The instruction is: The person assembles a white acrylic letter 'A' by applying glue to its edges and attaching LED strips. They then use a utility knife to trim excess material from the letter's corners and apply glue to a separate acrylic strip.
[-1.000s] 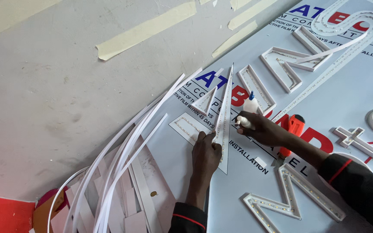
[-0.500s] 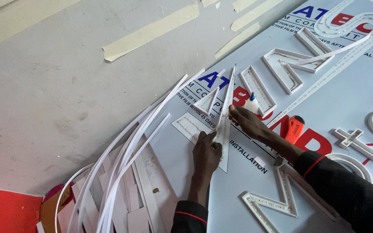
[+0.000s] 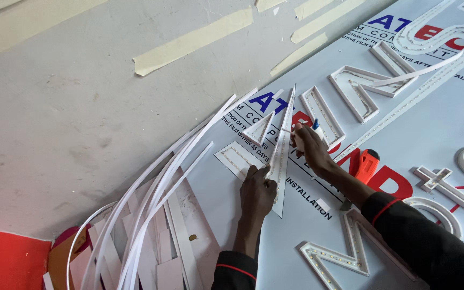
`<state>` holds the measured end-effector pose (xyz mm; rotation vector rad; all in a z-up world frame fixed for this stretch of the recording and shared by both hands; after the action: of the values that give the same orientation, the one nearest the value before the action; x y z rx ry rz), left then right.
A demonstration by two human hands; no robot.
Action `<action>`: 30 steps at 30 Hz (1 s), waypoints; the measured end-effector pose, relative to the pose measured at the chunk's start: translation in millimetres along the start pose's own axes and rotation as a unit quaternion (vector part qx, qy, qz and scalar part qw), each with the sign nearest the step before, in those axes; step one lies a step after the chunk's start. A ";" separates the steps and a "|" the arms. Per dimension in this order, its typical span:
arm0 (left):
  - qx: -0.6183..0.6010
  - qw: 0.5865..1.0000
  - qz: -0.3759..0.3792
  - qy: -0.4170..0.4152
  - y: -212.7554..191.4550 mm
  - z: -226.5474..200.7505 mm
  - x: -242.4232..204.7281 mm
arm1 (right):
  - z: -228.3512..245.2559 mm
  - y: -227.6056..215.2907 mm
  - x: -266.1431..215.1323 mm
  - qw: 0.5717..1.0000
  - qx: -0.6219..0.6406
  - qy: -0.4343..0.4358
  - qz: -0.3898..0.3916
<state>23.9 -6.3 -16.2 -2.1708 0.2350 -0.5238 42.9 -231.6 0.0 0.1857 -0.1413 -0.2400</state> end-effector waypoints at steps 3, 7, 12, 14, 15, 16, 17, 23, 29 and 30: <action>0.001 1.000 -0.003 -0.001 3.0 2.5 1.4 | -12.5 -2.1 6.1 0.999 0.022 -0.002 0.025; -0.010 1.000 0.001 -0.002 -2.2 -0.4 -0.4 | 3.4 -8.2 -1.1 0.998 0.062 -0.004 0.027; 0.000 1.000 0.008 -0.010 -4.3 -1.8 0.8 | -18.2 -19.4 10.8 0.997 0.076 -0.008 0.013; -0.005 1.000 0.008 -0.016 -1.2 -1.0 -0.5 | 6.5 -10.8 0.3 0.996 0.084 0.000 0.019; -0.010 1.000 0.010 -0.020 0.0 0.1 -0.8 | 18.4 -5.8 -4.4 0.995 0.092 0.007 0.022; -0.009 1.000 0.010 -0.022 -2.3 -1.2 -1.0 | 22.0 -5.6 -5.9 0.995 0.093 0.009 0.024; -0.013 1.000 0.009 -0.019 -4.4 -2.5 -0.8 | 25.2 -4.9 -7.0 0.994 0.103 0.010 0.035; -0.006 1.000 0.019 -0.012 -8.1 -5.8 -0.3 | 13.8 -19.2 -9.2 0.995 0.086 0.032 0.030; -0.012 0.999 0.025 -0.017 -10.9 -7.7 -3.7 | 6.8 -24.1 -16.5 0.998 0.052 0.033 -0.006; -0.015 0.999 0.026 -0.020 -11.5 -8.6 -3.5 | 10.9 -22.1 -18.8 0.998 0.047 0.043 -0.004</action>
<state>16.8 -4.3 -3.4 -2.1960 0.2779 -0.4496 18.2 -249.8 4.0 0.2901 -0.0670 -0.2323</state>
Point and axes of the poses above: each hand's wrist, its own x-axis towards the middle knuckle, its own y-axis out of the palm, z = x × y, the point moved 2 cm from there along x, towards the middle knuckle, and after that the axes turned 7 degrees about x, right-handed, at the moved point
